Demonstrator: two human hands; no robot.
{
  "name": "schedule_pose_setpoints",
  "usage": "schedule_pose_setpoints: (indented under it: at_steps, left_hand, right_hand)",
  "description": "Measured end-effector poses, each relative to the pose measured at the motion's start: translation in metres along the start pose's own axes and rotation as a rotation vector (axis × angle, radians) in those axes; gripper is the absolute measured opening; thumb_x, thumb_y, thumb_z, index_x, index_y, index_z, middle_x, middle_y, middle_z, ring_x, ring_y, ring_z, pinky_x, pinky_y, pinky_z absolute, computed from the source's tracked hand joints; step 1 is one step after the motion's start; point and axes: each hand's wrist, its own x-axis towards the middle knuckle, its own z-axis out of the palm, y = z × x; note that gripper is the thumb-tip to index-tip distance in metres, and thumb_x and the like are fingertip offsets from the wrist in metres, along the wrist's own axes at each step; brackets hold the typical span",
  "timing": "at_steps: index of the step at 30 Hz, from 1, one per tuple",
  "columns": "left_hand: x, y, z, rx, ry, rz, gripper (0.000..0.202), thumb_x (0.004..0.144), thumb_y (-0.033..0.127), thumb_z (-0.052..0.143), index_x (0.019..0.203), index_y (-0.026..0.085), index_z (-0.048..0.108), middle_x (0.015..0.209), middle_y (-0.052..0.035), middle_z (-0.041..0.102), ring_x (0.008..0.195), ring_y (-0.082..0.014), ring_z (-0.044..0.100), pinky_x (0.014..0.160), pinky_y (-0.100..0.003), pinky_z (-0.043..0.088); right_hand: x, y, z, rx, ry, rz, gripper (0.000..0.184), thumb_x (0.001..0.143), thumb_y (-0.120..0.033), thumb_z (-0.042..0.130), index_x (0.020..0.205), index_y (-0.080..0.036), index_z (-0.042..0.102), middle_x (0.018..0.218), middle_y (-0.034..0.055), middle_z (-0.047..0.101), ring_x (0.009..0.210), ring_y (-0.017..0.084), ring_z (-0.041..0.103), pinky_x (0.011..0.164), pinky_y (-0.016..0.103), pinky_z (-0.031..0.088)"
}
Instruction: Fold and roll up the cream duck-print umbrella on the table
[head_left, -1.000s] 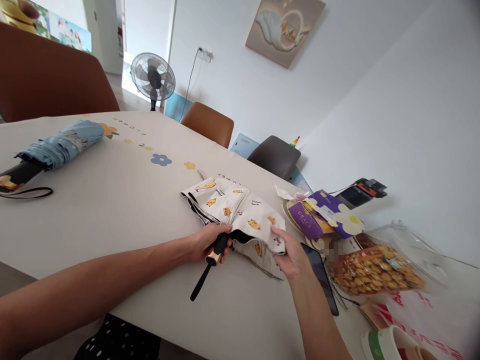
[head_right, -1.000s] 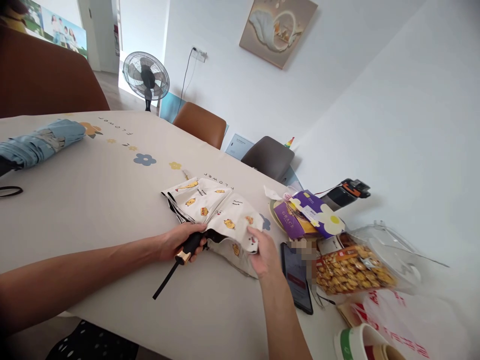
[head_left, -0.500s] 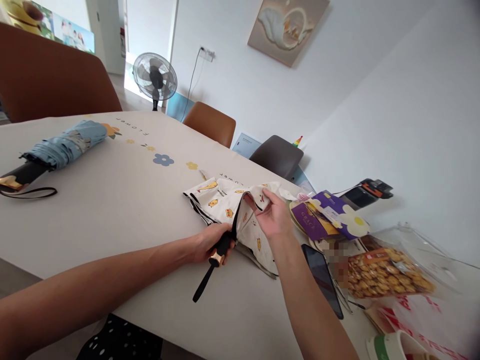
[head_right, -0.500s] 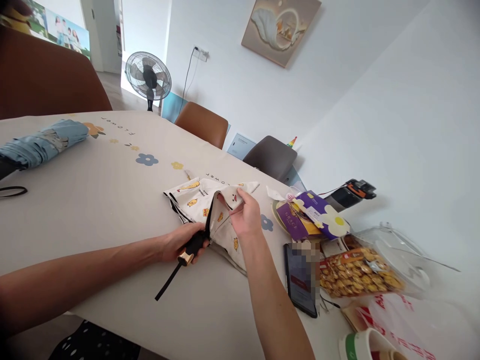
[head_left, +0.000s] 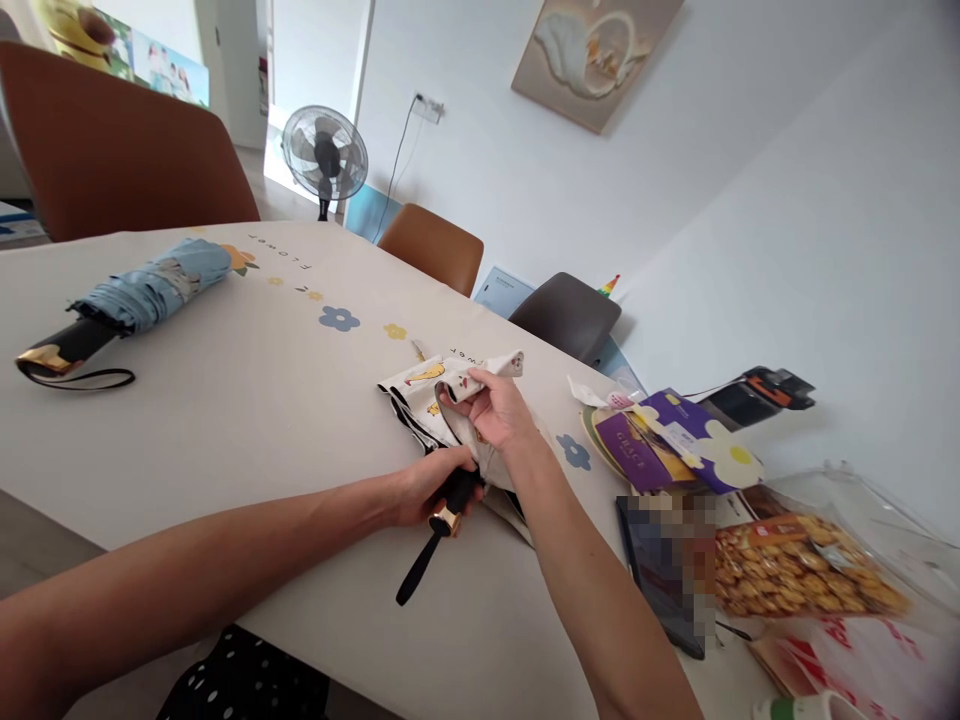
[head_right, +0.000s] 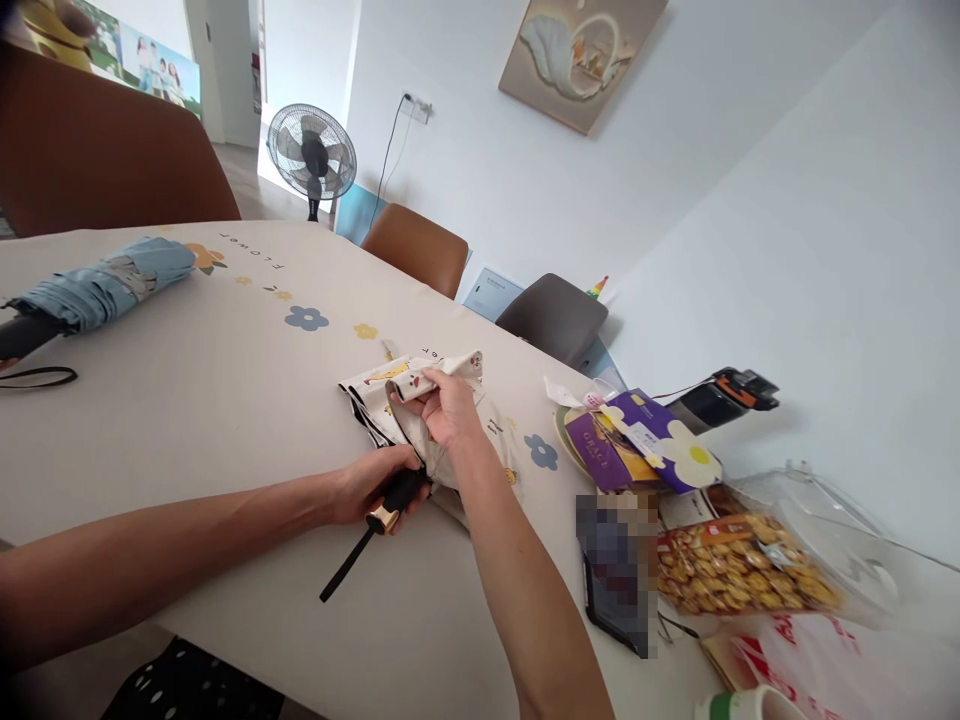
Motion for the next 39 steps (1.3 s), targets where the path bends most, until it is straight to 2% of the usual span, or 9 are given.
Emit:
schedule_pose_setpoints:
  at_steps: [2,7,15,20,25,28,31,35,39]
  left_hand:
    - [-0.001,0.001,0.001,0.029,0.004,0.006,0.022,0.074,0.034,0.05,0.068,0.014,0.053,0.064,-0.0016,0.056,0.046,-0.0098,0.048,0.036,-0.024,0.039]
    - [-0.002,0.002,0.006,0.145,0.193,0.042,0.041,0.073,0.055,0.053,0.061,0.016,0.045,0.048,0.002,0.047,0.034,-0.0094,0.042,0.033,-0.025,0.038]
    - [-0.01,0.007,0.006,0.127,0.163,0.035,0.036,0.084,0.045,0.041,0.063,0.016,0.044,0.045,0.0013,0.048,0.033,-0.0098,0.045,0.031,-0.021,0.036]
    - [-0.004,0.004,0.004,0.054,0.146,0.066,0.032,0.083,0.045,0.042,0.069,0.017,0.043,0.05,0.0026,0.048,0.036,-0.0087,0.043,0.034,-0.023,0.041]
    - [0.004,-0.002,0.0,0.023,0.123,0.074,0.035,0.082,0.05,0.041,0.072,0.017,0.045,0.056,0.0016,0.05,0.039,-0.0093,0.045,0.034,-0.024,0.04]
    - [0.003,-0.001,0.001,0.002,0.13,0.06,0.039,0.082,0.053,0.038,0.071,0.016,0.046,0.056,0.0012,0.05,0.04,-0.0088,0.045,0.035,-0.023,0.038]
    - [0.0,0.001,0.002,-0.017,0.131,0.054,0.04,0.083,0.054,0.038,0.072,0.016,0.046,0.057,0.0013,0.05,0.04,-0.0085,0.045,0.035,-0.022,0.038]
    - [0.0,0.001,0.001,-0.038,0.129,0.054,0.041,0.083,0.056,0.038,0.075,0.016,0.047,0.058,0.0017,0.05,0.041,-0.0088,0.045,0.035,-0.022,0.038]
    - [0.004,-0.001,-0.002,-0.056,0.121,0.076,0.041,0.084,0.055,0.036,0.074,0.017,0.047,0.059,0.0013,0.051,0.042,-0.0093,0.047,0.036,-0.023,0.039]
  right_hand:
    - [0.001,0.0,0.0,-0.091,-0.029,0.048,0.008,0.075,-0.005,0.052,0.076,-0.012,0.055,0.06,0.0028,0.064,0.06,0.017,0.063,0.064,0.039,0.057]
    - [0.006,-0.007,0.006,-0.167,-0.03,0.069,0.008,0.077,-0.005,0.05,0.074,-0.011,0.055,0.058,0.0033,0.064,0.055,0.016,0.061,0.06,0.037,0.057]
    - [0.032,-0.007,0.016,-0.152,-0.075,0.047,0.006,0.076,-0.008,0.051,0.075,-0.012,0.054,0.073,0.009,0.067,0.072,0.018,0.066,0.072,0.035,0.056]
    - [0.037,-0.029,0.002,-0.379,0.007,-0.299,0.012,0.072,-0.019,0.058,0.084,-0.016,0.056,0.09,0.0045,0.065,0.086,0.018,0.063,0.081,0.038,0.051]
    - [0.024,-0.019,-0.027,-1.134,0.056,-0.718,0.026,0.079,-0.031,0.048,0.097,-0.018,0.061,0.107,0.0068,0.063,0.105,0.021,0.055,0.096,0.04,0.037]
    - [0.025,0.002,-0.042,-1.448,-0.089,-0.624,0.027,0.081,-0.031,0.043,0.092,-0.018,0.063,0.108,0.0089,0.063,0.108,0.024,0.052,0.099,0.042,0.03]
    - [0.033,0.008,-0.048,-1.426,-0.109,-0.46,0.034,0.085,-0.037,0.036,0.091,-0.019,0.063,0.104,0.0077,0.065,0.102,0.022,0.056,0.093,0.039,0.036]
    - [0.02,-0.01,-0.046,-1.209,0.074,-0.59,0.038,0.085,-0.043,0.038,0.101,-0.017,0.06,0.108,0.0076,0.063,0.103,0.021,0.056,0.087,0.035,0.042]
    - [-0.029,-0.015,-0.051,-1.393,-0.128,-0.665,0.026,0.081,-0.036,0.051,0.1,-0.021,0.061,0.109,0.0055,0.063,0.105,0.021,0.055,0.092,0.037,0.04]
